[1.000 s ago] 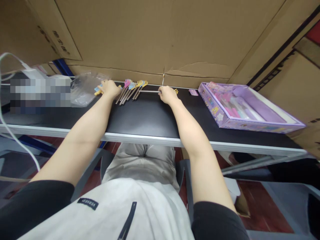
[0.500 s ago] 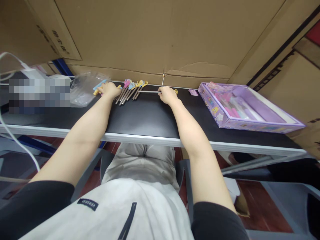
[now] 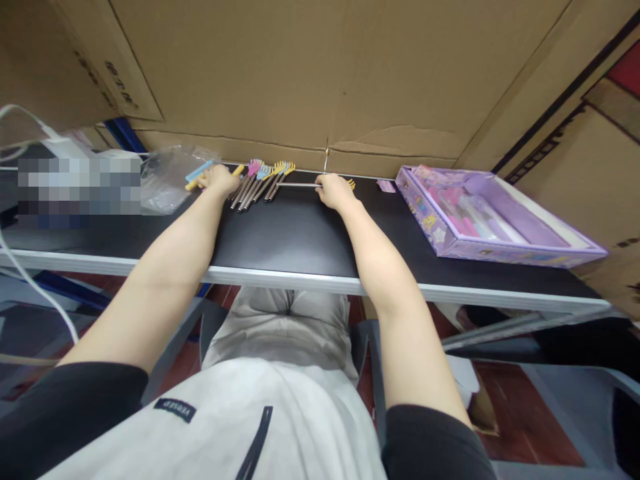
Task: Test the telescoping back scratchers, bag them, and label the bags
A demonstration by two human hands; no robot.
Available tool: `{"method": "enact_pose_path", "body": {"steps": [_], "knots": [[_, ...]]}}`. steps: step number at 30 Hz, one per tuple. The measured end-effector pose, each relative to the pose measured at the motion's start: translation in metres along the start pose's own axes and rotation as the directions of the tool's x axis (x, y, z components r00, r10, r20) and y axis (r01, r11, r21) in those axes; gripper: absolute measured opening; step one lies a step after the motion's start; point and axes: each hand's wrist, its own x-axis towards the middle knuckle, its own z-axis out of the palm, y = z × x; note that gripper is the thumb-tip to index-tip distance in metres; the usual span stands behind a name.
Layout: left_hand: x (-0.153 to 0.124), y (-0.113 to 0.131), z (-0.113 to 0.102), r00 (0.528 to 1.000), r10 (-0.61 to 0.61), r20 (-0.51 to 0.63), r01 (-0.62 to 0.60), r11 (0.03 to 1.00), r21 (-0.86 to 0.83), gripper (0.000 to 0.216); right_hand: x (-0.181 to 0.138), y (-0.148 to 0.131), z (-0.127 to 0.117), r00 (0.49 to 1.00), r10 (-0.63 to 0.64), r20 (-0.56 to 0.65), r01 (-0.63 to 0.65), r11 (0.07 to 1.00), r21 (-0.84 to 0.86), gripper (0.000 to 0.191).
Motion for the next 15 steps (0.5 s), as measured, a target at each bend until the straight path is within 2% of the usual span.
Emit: {"method": "enact_pose_path", "body": {"steps": [3, 7, 12, 15], "knots": [[-0.002, 0.000, -0.002, 0.998, 0.057, -0.026, -0.058, 0.998, -0.028, 0.048, 0.003, 0.003, 0.003, 1.000, -0.006, -0.016, 0.007, 1.000, 0.008, 0.033], [-0.003, 0.003, -0.002, 0.978, 0.188, -0.088, -0.197, 0.975, -0.101, 0.041, 0.004, 0.004, 0.004, 1.000, 0.003, -0.015, -0.003, 1.000, 0.009, 0.033], [-0.009, 0.012, -0.003, 0.908, 0.415, -0.057, -0.419, 0.904, -0.088, 0.033, 0.002, 0.003, 0.001, 0.999, 0.020, -0.025, -0.019, 1.000, 0.004, 0.033], [-0.012, 0.014, -0.003, 0.862, 0.507, -0.027, -0.507, 0.859, -0.067, 0.035, 0.001, 0.002, 0.000, 0.999, 0.022, -0.030, -0.022, 1.000, -0.002, 0.034]]}}
